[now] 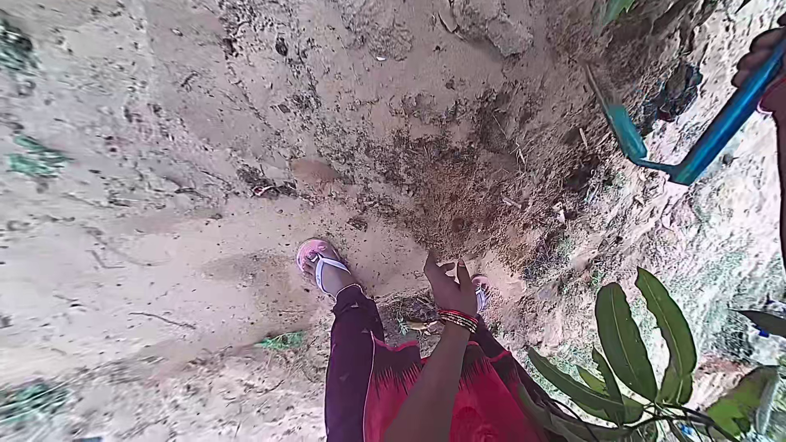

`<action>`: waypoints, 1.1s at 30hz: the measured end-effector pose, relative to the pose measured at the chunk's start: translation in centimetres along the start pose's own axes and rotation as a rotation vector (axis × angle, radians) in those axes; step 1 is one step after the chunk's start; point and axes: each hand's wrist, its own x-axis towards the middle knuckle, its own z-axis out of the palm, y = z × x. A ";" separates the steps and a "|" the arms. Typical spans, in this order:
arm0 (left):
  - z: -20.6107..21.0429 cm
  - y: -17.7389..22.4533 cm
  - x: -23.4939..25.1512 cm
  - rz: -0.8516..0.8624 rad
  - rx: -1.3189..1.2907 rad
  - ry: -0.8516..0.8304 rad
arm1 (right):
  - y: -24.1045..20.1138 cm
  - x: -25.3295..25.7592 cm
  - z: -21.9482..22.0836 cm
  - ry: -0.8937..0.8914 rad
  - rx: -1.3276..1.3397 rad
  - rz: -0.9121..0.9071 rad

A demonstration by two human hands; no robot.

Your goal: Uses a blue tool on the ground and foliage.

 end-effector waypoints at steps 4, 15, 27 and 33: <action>-0.6 -0.8 -0.3 -0.003 -0.003 0.005 | 5.2 -7.6 5.6 0.130 0.057 0.310; -0.1 -2.1 0.4 -0.044 -0.165 -0.349 | 14.3 -29.7 18.6 -0.907 -0.516 0.191; 0.2 -5.9 -0.5 -0.015 0.024 -0.138 | 23.4 -7.6 22.3 0.100 0.327 0.661; 0.1 -6.6 -0.8 -0.071 0.107 -0.142 | 21.4 -4.1 25.0 0.031 -0.131 0.603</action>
